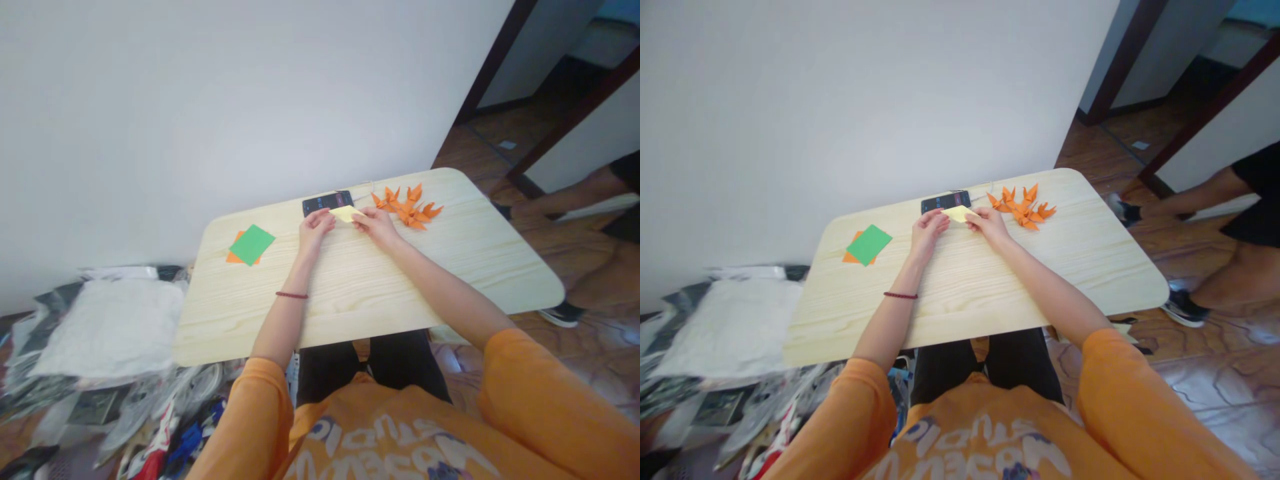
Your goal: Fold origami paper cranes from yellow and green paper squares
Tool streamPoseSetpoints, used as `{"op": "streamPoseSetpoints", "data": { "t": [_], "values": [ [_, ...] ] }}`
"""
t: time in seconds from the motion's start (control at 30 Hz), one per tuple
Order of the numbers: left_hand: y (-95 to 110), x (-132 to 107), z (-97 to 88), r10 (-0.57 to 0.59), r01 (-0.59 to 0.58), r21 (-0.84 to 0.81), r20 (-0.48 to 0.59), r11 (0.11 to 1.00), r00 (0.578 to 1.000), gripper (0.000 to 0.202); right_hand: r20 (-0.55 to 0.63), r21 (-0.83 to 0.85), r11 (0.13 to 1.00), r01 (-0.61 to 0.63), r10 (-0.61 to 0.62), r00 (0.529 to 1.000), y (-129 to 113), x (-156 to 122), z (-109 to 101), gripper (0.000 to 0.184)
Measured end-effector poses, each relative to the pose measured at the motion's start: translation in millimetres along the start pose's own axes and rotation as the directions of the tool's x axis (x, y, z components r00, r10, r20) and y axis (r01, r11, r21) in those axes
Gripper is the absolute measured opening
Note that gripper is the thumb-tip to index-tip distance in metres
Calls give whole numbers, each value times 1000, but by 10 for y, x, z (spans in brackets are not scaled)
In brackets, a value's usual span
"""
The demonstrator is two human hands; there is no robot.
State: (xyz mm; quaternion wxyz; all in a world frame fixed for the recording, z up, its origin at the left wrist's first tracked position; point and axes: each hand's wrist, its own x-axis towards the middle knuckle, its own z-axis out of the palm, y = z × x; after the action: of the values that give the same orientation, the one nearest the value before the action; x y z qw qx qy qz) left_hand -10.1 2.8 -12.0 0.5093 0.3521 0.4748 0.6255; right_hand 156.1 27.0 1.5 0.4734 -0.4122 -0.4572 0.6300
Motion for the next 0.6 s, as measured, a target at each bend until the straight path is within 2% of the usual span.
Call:
{"op": "streamPoseSetpoints", "data": {
  "t": [0.1, 0.2, 0.4, 0.6],
  "values": [
    [-34, -28, 75, 50, -49, 19, -44, 999, 998, 42, 34, 18, 1000, -2, 1, 999, 109, 31, 1, 35],
    [-49, -22, 59, 77, -74, 41, -71, 996, 994, 45, 55, -6, 1000, 9, -9, 998, 155, 46, -11, 35],
    [-60, 11, -18, 80, -76, 80, -58, 994, 995, 36, 77, -73, 997, 17, -11, 997, 132, 41, -26, 34],
    [-50, 24, -31, 79, -79, -11, -6, 997, 997, 33, 46, -26, 999, 24, -23, 999, 115, 59, -28, 32]
  ]
}}
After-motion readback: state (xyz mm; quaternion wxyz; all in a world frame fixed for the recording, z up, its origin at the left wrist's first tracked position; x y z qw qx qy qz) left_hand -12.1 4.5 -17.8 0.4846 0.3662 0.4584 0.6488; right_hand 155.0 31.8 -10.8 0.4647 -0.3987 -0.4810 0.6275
